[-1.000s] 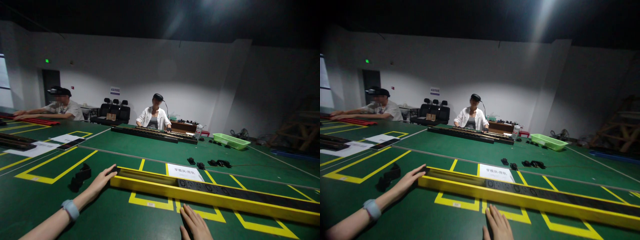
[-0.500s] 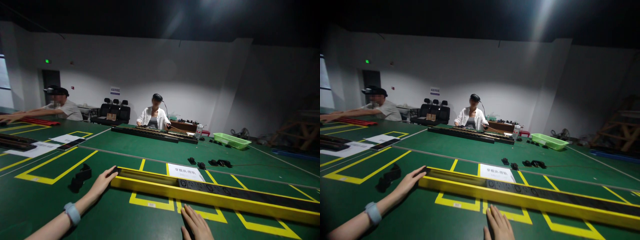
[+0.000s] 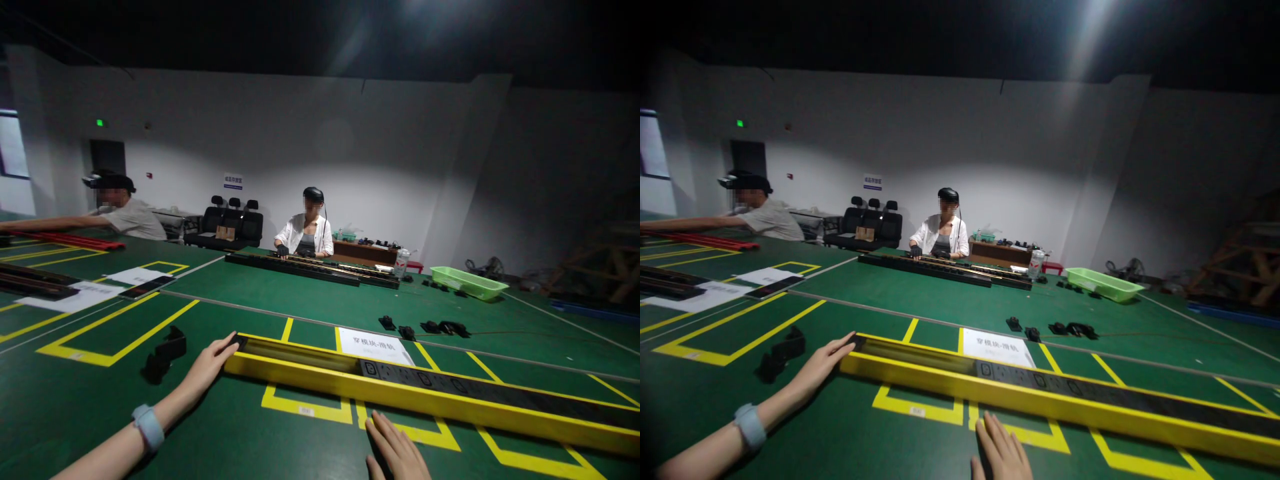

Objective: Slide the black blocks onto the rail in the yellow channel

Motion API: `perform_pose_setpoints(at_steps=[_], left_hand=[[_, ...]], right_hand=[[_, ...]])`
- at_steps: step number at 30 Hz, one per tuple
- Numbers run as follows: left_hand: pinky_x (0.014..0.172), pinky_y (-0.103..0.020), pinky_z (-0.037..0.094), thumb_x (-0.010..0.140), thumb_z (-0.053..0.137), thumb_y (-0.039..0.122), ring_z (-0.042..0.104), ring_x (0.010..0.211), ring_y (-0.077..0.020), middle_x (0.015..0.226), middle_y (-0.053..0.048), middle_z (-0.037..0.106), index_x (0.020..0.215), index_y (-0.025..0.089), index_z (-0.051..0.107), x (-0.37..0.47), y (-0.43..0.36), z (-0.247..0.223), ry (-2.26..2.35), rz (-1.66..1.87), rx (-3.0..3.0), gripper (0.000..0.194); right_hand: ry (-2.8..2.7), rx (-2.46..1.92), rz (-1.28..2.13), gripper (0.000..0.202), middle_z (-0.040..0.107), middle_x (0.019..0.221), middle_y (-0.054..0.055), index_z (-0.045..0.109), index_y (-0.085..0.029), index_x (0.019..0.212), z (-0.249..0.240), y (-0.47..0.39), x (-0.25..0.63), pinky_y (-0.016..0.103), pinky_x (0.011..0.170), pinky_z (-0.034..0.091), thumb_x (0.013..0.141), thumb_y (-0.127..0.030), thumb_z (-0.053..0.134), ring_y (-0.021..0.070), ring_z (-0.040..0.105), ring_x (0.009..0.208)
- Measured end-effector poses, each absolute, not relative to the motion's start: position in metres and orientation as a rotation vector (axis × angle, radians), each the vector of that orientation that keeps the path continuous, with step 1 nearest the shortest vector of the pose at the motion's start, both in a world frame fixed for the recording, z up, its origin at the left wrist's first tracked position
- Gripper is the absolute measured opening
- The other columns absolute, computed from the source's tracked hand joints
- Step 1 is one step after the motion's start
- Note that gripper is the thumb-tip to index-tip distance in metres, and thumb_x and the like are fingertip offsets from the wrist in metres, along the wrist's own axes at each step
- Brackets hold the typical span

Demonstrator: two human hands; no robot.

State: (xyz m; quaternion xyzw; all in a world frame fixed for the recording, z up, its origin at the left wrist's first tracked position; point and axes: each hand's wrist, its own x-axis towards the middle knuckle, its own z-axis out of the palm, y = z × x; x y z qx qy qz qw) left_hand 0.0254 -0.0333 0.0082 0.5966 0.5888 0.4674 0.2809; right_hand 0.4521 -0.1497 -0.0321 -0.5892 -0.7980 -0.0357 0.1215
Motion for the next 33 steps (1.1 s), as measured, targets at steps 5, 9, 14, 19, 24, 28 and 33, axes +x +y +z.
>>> perform_pose_setpoints(at_steps=[5,9,14,19,24,28,33], left_hand=[[0.104,-0.036,0.034,0.075,0.052,0.057,0.051,0.12,-0.0278,0.127,-0.012,0.059,0.125,0.011,0.057,0.026,-0.037,0.005,1.601,1.273,1.6,0.067],[0.105,-0.036,0.033,0.074,0.053,0.058,0.05,0.122,-0.0282,0.127,-0.011,0.058,0.123,0.011,0.059,0.029,-0.042,0.008,1.604,1.296,1.588,0.068],[0.106,-0.036,0.033,0.075,0.053,0.058,0.049,0.123,-0.0275,0.127,-0.01,0.058,0.122,0.011,0.06,0.03,-0.043,0.009,1.604,1.281,1.552,0.067],[0.105,-0.035,0.035,0.076,0.054,0.057,0.052,0.12,-0.0274,0.124,-0.009,0.06,0.119,0.013,0.062,0.028,-0.043,0.006,1.594,1.305,1.565,0.062],[0.102,-0.036,0.039,0.075,0.056,0.058,0.054,0.117,-0.0279,0.122,-0.008,0.062,0.118,0.016,0.064,0.028,-0.044,0.008,1.571,1.334,1.596,0.06],[0.102,-0.036,0.039,0.075,0.056,0.057,0.054,0.117,-0.0278,0.122,-0.009,0.062,0.116,0.015,0.065,0.029,-0.045,0.011,1.556,1.322,1.601,0.059],[0.103,-0.036,0.037,0.076,0.055,0.058,0.055,0.116,-0.028,0.118,-0.008,0.064,0.109,0.016,0.069,0.027,-0.044,0.012,1.56,1.29,1.657,0.055]], right_hand=[[-2.341,-1.698,-0.112,0.047,0.044,0.137,0.007,0.051,-0.023,0.131,-0.029,-0.152,0.45,0.048,0.102,0.041,0.09,-0.043,0.04,0.0294,0.043,0.126],[-2.301,-1.675,-0.108,0.046,0.045,0.137,0.007,0.052,-0.023,0.13,-0.026,-0.156,0.447,0.048,0.102,0.041,0.089,-0.042,0.043,0.0297,0.043,0.126],[-2.306,-1.719,-0.09,0.046,0.045,0.137,0.008,0.053,-0.022,0.129,-0.022,-0.157,0.444,0.048,0.102,0.041,0.089,-0.041,0.043,0.0303,0.043,0.125],[-2.282,-1.704,-0.073,0.045,0.046,0.136,0.007,0.054,-0.023,0.129,-0.021,-0.158,0.444,0.048,0.102,0.041,0.088,-0.041,0.044,0.0303,0.044,0.125],[-2.242,-1.71,-0.036,0.046,0.045,0.137,0.008,0.053,-0.021,0.129,-0.017,-0.162,0.441,0.049,0.105,0.038,0.089,-0.04,0.043,0.0296,0.042,0.127],[-2.246,-1.72,-0.038,0.047,0.045,0.138,0.009,0.053,-0.02,0.13,-0.016,-0.163,0.439,0.05,0.105,0.037,0.089,-0.04,0.042,0.0297,0.042,0.127],[-2.222,-1.679,-0.067,0.044,0.049,0.135,0.008,0.055,-0.023,0.128,-0.02,-0.162,0.441,0.048,0.103,0.039,0.088,-0.04,0.046,0.0296,0.045,0.125]])
